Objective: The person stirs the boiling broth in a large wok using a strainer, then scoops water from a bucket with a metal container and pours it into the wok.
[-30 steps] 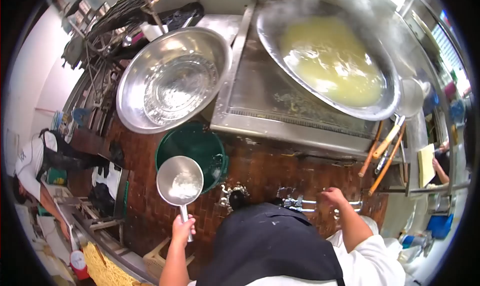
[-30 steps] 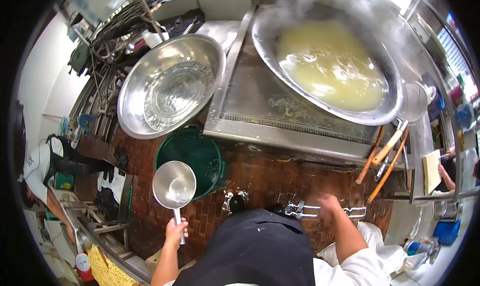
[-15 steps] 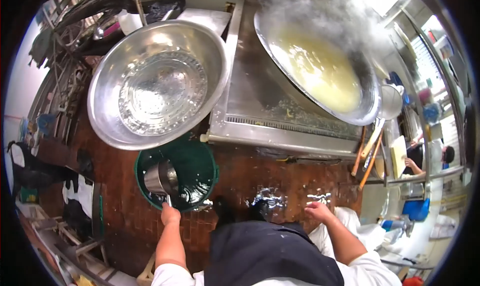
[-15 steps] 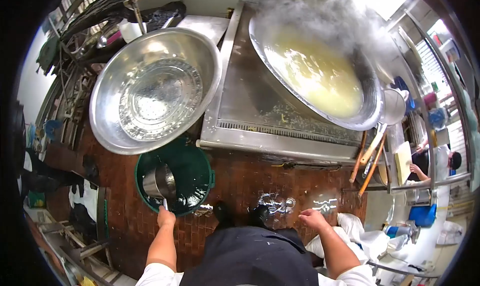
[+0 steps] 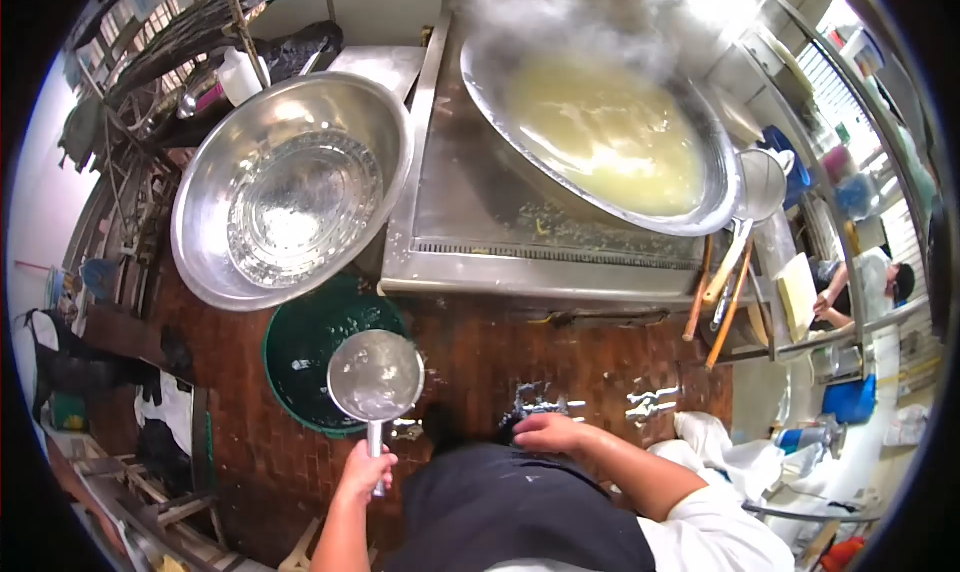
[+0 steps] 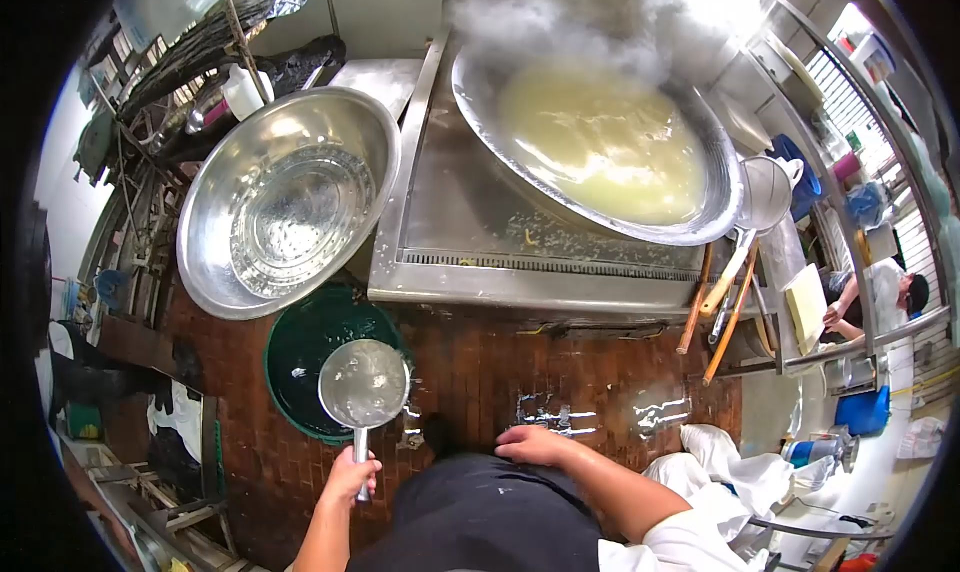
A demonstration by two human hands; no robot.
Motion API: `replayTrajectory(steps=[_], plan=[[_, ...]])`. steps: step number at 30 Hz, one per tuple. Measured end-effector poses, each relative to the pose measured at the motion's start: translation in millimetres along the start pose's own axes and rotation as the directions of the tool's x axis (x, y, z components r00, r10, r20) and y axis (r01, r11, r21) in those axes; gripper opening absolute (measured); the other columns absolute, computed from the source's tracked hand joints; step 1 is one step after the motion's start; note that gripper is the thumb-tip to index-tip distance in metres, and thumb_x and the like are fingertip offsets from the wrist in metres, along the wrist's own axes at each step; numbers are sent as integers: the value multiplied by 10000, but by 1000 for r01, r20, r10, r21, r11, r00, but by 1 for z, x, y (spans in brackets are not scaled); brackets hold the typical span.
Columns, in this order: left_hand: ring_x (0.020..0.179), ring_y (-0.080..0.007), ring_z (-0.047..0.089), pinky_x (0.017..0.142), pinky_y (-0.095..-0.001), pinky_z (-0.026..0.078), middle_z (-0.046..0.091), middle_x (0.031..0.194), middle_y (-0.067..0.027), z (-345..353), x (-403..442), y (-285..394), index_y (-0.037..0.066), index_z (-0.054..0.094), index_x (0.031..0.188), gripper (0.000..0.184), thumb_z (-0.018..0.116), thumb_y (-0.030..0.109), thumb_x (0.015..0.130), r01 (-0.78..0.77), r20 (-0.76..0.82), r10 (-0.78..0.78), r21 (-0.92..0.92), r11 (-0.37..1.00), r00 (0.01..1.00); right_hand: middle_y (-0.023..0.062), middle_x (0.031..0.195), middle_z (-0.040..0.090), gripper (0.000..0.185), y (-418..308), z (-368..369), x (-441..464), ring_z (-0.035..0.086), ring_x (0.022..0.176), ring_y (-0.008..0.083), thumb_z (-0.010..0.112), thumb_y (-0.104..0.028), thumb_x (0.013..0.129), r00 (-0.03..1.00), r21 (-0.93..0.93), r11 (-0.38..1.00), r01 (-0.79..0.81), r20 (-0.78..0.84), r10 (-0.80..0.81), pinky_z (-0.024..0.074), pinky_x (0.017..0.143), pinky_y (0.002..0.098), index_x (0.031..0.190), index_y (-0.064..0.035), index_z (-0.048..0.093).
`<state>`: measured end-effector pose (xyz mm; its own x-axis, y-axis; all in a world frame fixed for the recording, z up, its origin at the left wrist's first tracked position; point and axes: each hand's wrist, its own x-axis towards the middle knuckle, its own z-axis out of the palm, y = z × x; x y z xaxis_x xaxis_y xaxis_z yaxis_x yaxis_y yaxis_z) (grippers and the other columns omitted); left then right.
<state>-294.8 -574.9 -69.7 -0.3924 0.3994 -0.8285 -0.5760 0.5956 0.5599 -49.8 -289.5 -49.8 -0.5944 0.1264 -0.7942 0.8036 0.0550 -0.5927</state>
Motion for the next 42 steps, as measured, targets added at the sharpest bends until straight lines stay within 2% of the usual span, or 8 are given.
replayTrajectory(steps=[15,17,21,28,31,36,40,42], plan=[[1139,-256,545,977,-360,408,563,1215,-175,146,-69,143,-14,467,1287,661,752,280,768,-817,804,292,363,448,518,103,885,644,309,-78,-34,-93,668,774,202,644,-79,824,925,762,531,371,-252,-284,550,713,336,1087,4,504],[1248,-341,447,1044,-407,344,464,1327,-218,132,-27,173,-4,428,1326,694,700,354,798,-675,431,584,676,296,688,77,831,626,331,-89,-68,-105,662,662,188,662,-81,805,945,730,601,325,-274,-179,549,606,321,1078,-4,491],[1351,-419,242,1108,-484,216,271,1456,-253,115,119,210,-46,277,1401,825,599,451,826,-415,67,982,910,11,174,26,760,539,360,-121,-101,-104,569,562,121,685,-96,784,899,593,685,424,-370,-236,511,535,267,1073,-19,484],[1356,-406,266,1131,-478,201,272,1455,-261,155,279,258,11,258,1432,747,544,386,853,-502,446,778,842,-197,443,28,781,552,315,-184,-140,-62,585,577,115,671,-152,804,939,580,744,331,-281,-199,476,526,255,1027,-15,496],[1249,-351,381,1054,-415,312,395,1338,-214,165,247,324,39,372,1336,554,512,333,888,-928,155,915,88,363,373,25,745,556,300,-216,-165,-46,585,570,114,666,-161,810,933,610,707,359,-257,-252,479,527,256,1018,-17,506],[1012,-242,578,896,-357,459,618,1073,-132,173,238,470,-11,589,1098,371,568,296,891,-431,491,556,-352,831,670,38,752,578,328,-276,-203,-30,574,559,105,669,-156,794,865,377,817,437,-423,-268,477,505,251,1016,27,512],[888,-214,639,774,-330,514,673,941,-68,195,363,543,0,641,1043,313,576,269,895,-200,530,453,-466,862,717,42,727,563,386,-295,-232,-17,560,570,104,673,-151,760,744,30,940,339,-621,-249,461,509,262,1051,60,533],[893,-263,638,778,-373,511,674,910,-64,208,372,555,61,655,1048,268,598,260,878,-955,244,927,-12,298,286,41,727,559,390,-302,-241,-22,556,569,103,675,-152,762,734,75,940,332,-647,-207,463,509,260,1057,60,532]])
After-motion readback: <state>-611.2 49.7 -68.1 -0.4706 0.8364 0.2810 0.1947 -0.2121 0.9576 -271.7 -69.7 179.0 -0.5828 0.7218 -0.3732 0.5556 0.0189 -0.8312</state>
